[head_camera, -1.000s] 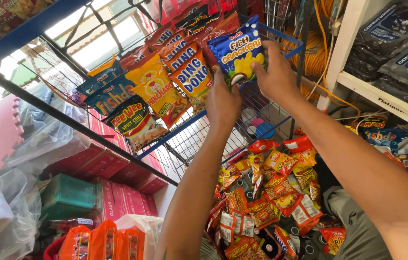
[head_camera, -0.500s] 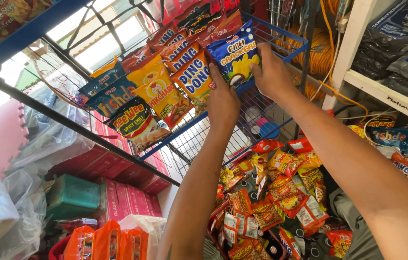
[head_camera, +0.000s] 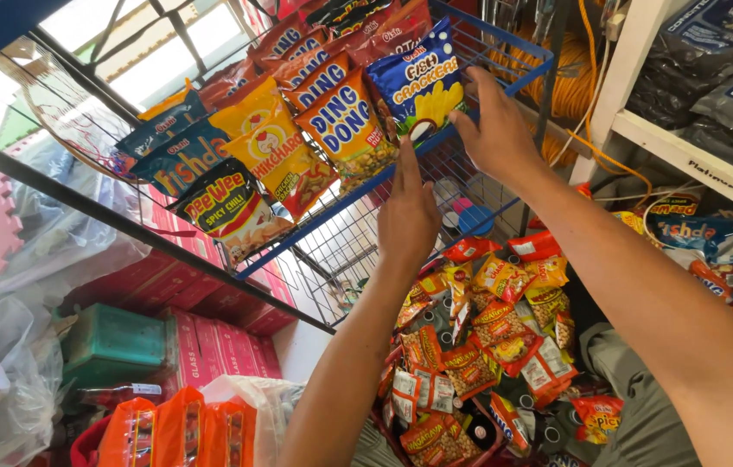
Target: Restocking snack bags onto a wire shelf from a pile on the floor.
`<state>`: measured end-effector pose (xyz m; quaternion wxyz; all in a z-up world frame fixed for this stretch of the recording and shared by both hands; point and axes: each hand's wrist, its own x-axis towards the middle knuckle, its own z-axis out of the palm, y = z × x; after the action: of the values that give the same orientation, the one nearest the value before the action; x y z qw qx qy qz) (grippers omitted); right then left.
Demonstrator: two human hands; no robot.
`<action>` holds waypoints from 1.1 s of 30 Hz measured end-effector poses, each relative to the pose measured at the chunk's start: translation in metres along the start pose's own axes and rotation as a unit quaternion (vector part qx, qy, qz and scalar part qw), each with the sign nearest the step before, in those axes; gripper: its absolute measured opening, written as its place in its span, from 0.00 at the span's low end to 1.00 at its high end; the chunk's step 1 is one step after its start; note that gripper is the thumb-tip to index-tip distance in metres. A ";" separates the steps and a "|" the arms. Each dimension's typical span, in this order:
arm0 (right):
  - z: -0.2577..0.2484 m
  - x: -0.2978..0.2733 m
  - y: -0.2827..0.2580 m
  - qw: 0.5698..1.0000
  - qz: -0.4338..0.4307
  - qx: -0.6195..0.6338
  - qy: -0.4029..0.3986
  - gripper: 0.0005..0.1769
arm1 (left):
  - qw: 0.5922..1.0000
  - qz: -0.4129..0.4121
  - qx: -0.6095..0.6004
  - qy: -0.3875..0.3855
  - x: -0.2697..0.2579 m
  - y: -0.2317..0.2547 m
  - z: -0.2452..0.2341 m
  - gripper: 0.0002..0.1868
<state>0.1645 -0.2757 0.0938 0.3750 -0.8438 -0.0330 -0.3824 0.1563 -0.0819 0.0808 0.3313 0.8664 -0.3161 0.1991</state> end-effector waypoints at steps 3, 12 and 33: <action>-0.002 -0.016 0.010 0.999 -0.013 -0.036 0.035 0.33 | 0.999 0.033 0.000 -0.002 -0.021 -0.006 -0.011 0.42; 0.075 -0.235 0.181 0.948 0.228 0.120 0.189 0.16 | 0.989 -0.056 -0.082 -0.109 -0.213 -0.085 0.021 0.33; 0.091 -0.370 0.086 0.789 0.330 -0.137 -0.500 0.22 | 0.849 -0.195 -0.029 -0.491 -0.424 -0.157 0.088 0.21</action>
<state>-0.0101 -0.1920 -0.2451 0.2897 -0.9192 0.1179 0.2394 -0.0304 0.1241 -0.2863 0.1895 0.8851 -0.2678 -0.3302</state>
